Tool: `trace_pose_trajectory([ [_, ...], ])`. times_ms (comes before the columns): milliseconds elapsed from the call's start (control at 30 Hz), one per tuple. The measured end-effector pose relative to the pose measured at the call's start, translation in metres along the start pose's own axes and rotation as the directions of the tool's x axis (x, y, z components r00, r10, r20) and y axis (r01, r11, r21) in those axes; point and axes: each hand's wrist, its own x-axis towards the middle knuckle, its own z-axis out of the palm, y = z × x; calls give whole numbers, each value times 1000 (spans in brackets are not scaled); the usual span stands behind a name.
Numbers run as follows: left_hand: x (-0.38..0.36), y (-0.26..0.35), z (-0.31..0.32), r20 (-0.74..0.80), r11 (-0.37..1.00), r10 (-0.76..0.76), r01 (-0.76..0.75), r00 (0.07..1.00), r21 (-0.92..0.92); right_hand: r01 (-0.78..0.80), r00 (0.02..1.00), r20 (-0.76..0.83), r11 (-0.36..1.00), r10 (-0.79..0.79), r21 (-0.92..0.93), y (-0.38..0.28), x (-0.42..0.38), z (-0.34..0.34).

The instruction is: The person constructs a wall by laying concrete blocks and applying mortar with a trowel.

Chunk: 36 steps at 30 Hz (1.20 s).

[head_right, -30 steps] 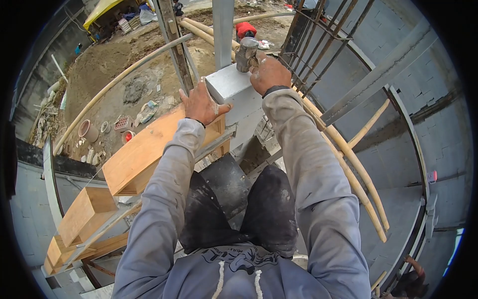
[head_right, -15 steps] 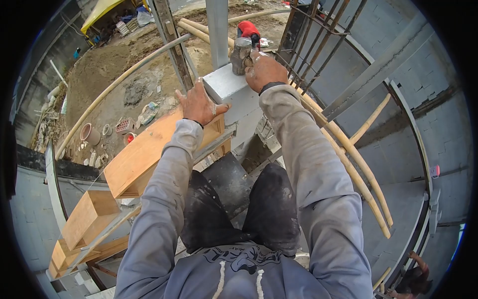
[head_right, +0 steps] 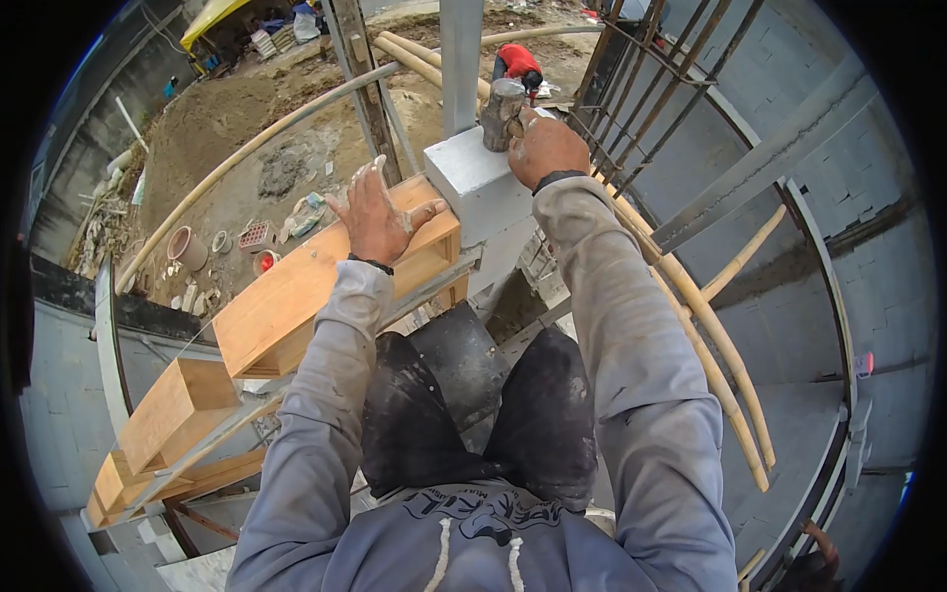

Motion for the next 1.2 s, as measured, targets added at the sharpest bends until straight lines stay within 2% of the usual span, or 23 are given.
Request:
trace_pose_trajectory([
  [100,-1,3,2,-10,999,28,-27,1000,20,-8,1000,-9,1000,8,-20,-1,-1,-2],
  [200,-2,13,8,33,998,50,-48,998,-41,-2,1000,-6,1000,2,-32,-1,-1,-2],
  [300,2,23,14,134,999,32,-29,990,-27,-19,1000,16,999,19,-28,-2,-1,-3],
  [400,13,30,22,112,990,79,-64,991,-129,-15,1000,8,1000,15,-17,0,0,-1],
  [467,21,33,24,203,990,92,-67,975,-126,-24,1000,12,1000,24,-18,-1,-1,-1],
  [567,25,30,27,215,992,93,-71,972,-104,-17,1000,15,1000,17,-23,-1,1,-3],
  [667,28,30,23,244,993,97,-75,965,-96,-24,995,91,998,29,-53,-2,-1,-6],
  [867,29,32,21,265,995,94,-83,960,-50,-7,999,35,999,9,-40,-1,2,-10],
  [967,30,36,18,310,998,57,-62,949,5,-79,997,3,997,79,10,-1,6,-14],
  [1067,30,35,20,278,997,70,-78,958,17,-86,992,88,995,90,-56,3,8,-9],
  [1200,29,36,19,252,996,82,-85,964,3,-96,993,61,995,98,-37,9,7,-9],
])
